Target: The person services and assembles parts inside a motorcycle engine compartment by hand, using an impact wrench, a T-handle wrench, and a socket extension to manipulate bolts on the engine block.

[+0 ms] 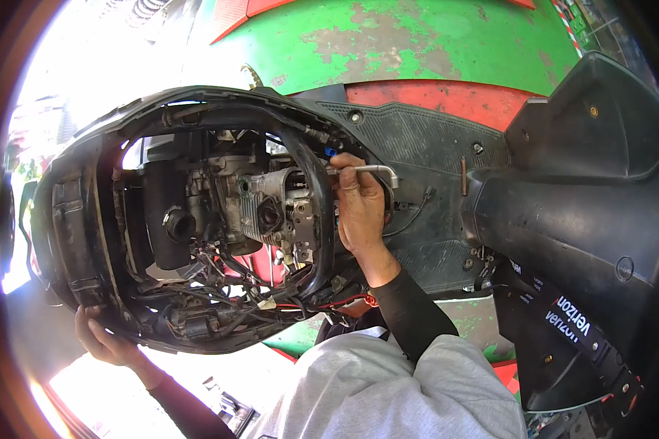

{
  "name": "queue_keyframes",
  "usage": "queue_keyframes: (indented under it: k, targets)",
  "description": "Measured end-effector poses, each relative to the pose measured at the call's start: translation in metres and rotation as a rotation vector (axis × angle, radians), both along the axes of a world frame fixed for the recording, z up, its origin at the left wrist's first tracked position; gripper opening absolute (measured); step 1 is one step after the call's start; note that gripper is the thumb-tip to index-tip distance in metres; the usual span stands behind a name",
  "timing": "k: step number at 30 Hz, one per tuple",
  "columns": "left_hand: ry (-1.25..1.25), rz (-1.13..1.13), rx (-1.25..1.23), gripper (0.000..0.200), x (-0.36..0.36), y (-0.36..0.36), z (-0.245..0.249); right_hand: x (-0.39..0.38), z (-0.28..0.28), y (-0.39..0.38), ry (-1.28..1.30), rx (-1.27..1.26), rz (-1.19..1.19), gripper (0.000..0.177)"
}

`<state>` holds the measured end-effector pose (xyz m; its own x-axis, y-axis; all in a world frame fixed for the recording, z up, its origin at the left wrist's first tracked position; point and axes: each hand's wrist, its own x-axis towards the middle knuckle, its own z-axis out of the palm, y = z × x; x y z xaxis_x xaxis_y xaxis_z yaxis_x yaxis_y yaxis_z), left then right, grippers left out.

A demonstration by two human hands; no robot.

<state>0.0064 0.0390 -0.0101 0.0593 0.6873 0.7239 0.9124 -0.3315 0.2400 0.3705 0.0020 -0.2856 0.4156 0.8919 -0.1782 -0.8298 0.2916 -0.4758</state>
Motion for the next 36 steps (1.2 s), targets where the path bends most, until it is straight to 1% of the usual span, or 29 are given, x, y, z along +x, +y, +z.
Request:
queue_keyframes:
  k: [4,6,7,9,10,12,13,15,16,20,22,23,25,28,29,31,32,34,36]
  targets:
    - [0.000,-0.001,-0.004,0.031,0.001,0.000,0.000,0.002,0.012,0.004,0.007,-0.052,-0.028,0.031]
    - [0.022,-0.008,0.013,0.033,0.001,0.001,0.000,0.002,0.025,0.004,0.099,-0.065,-0.094,0.031]
    - [0.023,-0.008,0.008,0.033,0.001,0.001,0.000,-0.001,0.023,0.004,0.099,-0.070,-0.094,0.031]
    - [0.016,-0.009,0.021,0.033,0.002,0.001,-0.001,-0.005,0.012,0.003,-0.081,-0.100,-0.083,0.031]
    - [0.015,-0.009,0.021,0.033,0.002,0.001,-0.001,-0.004,0.006,0.001,-0.082,-0.100,-0.084,0.031]
    - [0.019,-0.013,0.006,0.033,0.001,0.001,0.001,0.000,-0.001,-0.002,-0.215,-0.148,0.013,0.030]
    - [0.020,-0.013,0.008,0.033,-0.001,0.001,0.001,0.000,0.000,0.000,-0.215,-0.147,0.012,0.030]
    - [0.018,-0.024,0.014,0.032,-0.003,0.001,0.000,0.002,0.004,0.005,0.044,-0.045,-0.067,0.030]
    - [0.018,-0.026,0.013,0.032,-0.003,0.001,0.000,0.002,0.007,0.006,0.055,-0.062,-0.078,0.031]
    - [0.026,-0.027,0.012,0.032,-0.002,0.001,0.001,-0.003,-0.001,0.003,0.008,-0.057,-0.084,0.032]
    - [0.021,-0.009,0.009,0.033,0.001,0.001,-0.001,-0.001,-0.004,0.001,-0.115,-0.027,-0.039,0.033]
    - [0.011,-0.010,0.011,0.033,0.003,0.001,-0.001,0.001,-0.004,0.000,-0.115,-0.027,-0.041,0.033]
    - [0.002,-0.013,0.014,0.033,0.002,0.001,-0.001,0.007,0.012,0.005,-0.007,-0.020,-0.046,0.030]
    - [-0.004,-0.033,0.006,0.030,-0.007,0.002,0.000,0.001,0.017,0.006,0.006,-0.073,-0.103,0.029]
    - [-0.005,-0.048,0.008,0.030,-0.008,0.002,0.000,0.001,0.009,0.003,0.007,-0.074,-0.104,0.029]
    - [-0.007,-0.063,0.011,0.030,-0.011,0.002,0.000,0.003,-0.004,-0.002,-0.218,-0.092,-0.004,0.030]
    - [-0.008,-0.052,0.013,0.030,-0.012,0.002,-0.001,0.003,-0.009,-0.003,-0.219,-0.092,-0.007,0.030]
    - [-0.012,-0.044,0.016,0.030,-0.012,0.002,-0.001,0.007,-0.001,0.001,-0.057,-0.034,-0.058,0.032]
    - [-0.012,-0.047,0.008,0.030,-0.013,0.001,-0.001,0.010,0.015,0.004,-0.024,-0.057,-0.072,0.031]
